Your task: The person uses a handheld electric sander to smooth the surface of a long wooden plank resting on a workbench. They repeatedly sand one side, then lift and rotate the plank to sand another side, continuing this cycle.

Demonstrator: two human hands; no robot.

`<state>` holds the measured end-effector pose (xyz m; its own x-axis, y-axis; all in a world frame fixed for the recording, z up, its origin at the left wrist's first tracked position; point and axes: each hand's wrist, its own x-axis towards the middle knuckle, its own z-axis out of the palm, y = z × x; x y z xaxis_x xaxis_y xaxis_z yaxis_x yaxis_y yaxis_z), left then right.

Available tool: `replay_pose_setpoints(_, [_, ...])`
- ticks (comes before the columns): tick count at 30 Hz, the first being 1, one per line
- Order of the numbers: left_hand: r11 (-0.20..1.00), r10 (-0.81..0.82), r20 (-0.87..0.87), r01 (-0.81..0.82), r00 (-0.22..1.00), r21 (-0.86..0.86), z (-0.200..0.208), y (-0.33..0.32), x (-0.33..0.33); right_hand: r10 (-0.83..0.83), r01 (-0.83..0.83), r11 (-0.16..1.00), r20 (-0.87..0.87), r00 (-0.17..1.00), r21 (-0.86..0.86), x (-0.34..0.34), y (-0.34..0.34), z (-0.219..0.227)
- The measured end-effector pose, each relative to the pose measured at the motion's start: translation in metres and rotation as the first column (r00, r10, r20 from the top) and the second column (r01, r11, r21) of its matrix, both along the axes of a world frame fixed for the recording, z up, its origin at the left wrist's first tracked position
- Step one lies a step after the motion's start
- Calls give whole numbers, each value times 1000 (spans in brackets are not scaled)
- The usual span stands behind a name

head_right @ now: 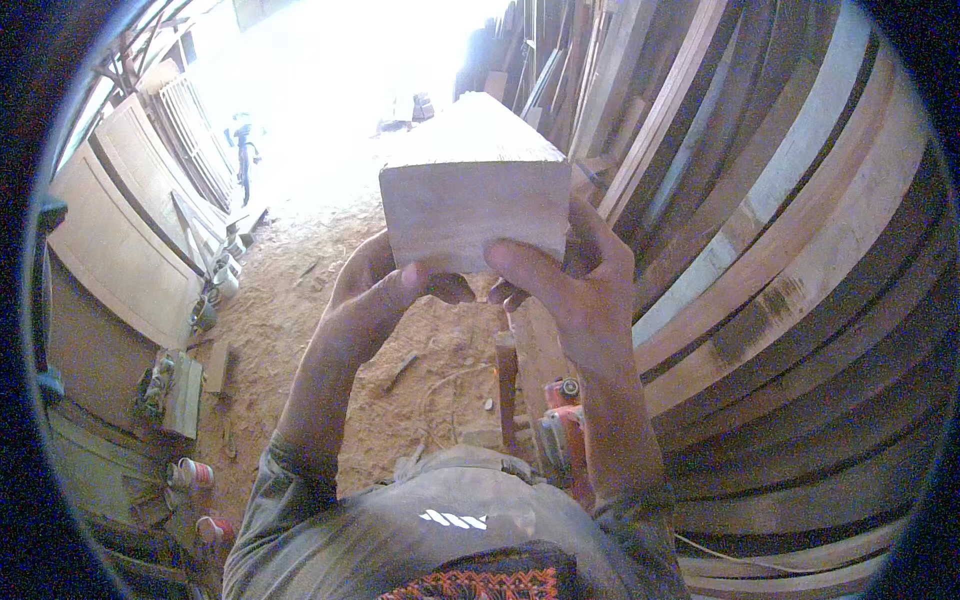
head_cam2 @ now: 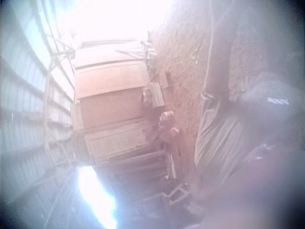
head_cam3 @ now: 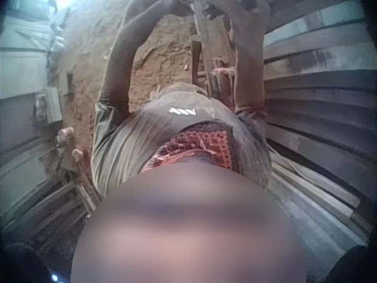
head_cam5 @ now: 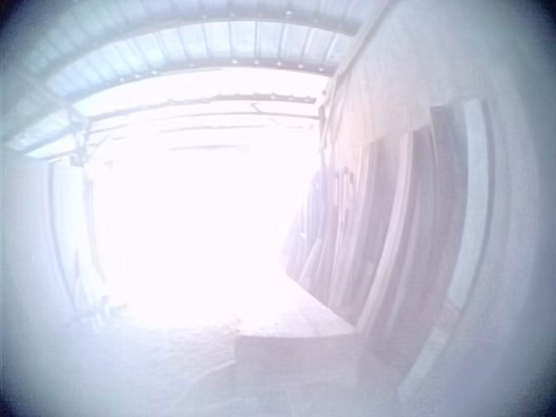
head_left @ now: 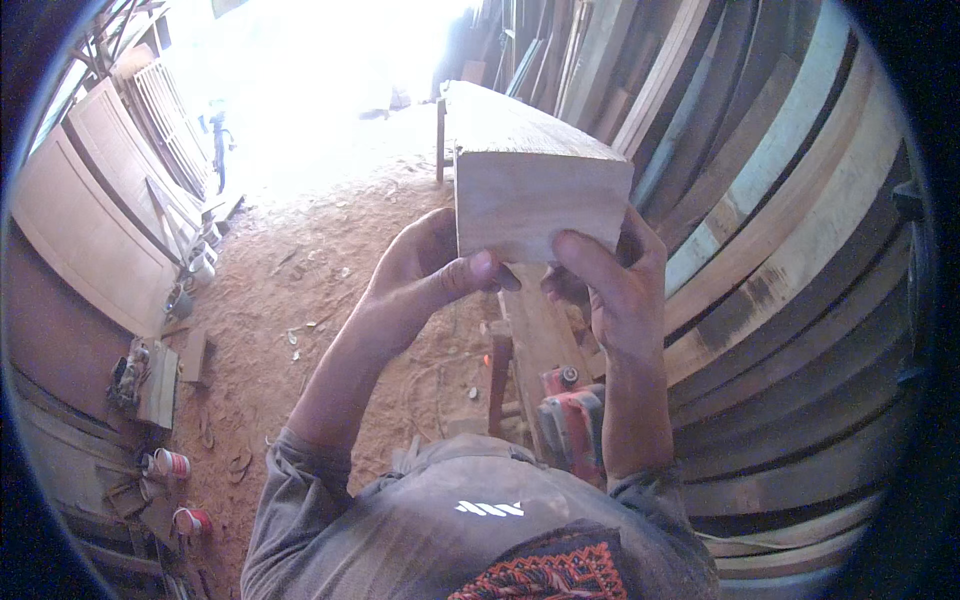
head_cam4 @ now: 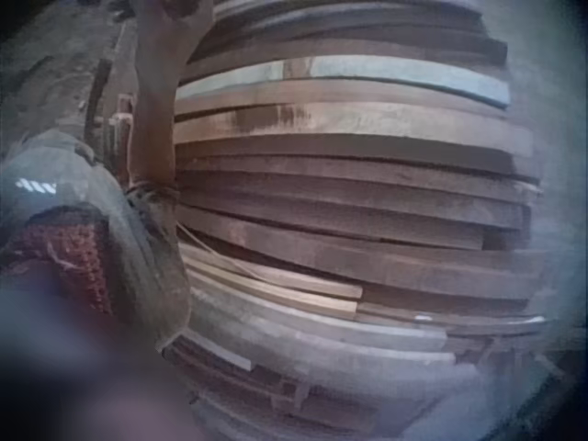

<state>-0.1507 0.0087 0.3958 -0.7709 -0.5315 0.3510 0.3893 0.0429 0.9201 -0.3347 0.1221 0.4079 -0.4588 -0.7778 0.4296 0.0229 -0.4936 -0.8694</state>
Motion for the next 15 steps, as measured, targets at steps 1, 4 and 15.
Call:
replay_pose_setpoints(1, [1000,1,2,-1,1000,-2,0,0,0,-2,2,1000,-7,1000,2,-1,0,0])
replay_pose_setpoints(4, [1000,14,32,-13,999,-13,1,-1,-1,-12,12,1000,-8,1000,22,-3,0,0])
replay_pose_setpoints(15, [996,75,-15,-75,997,-43,-12,1,-2,13,-12,999,-18,1000,53,-5,1,-2])
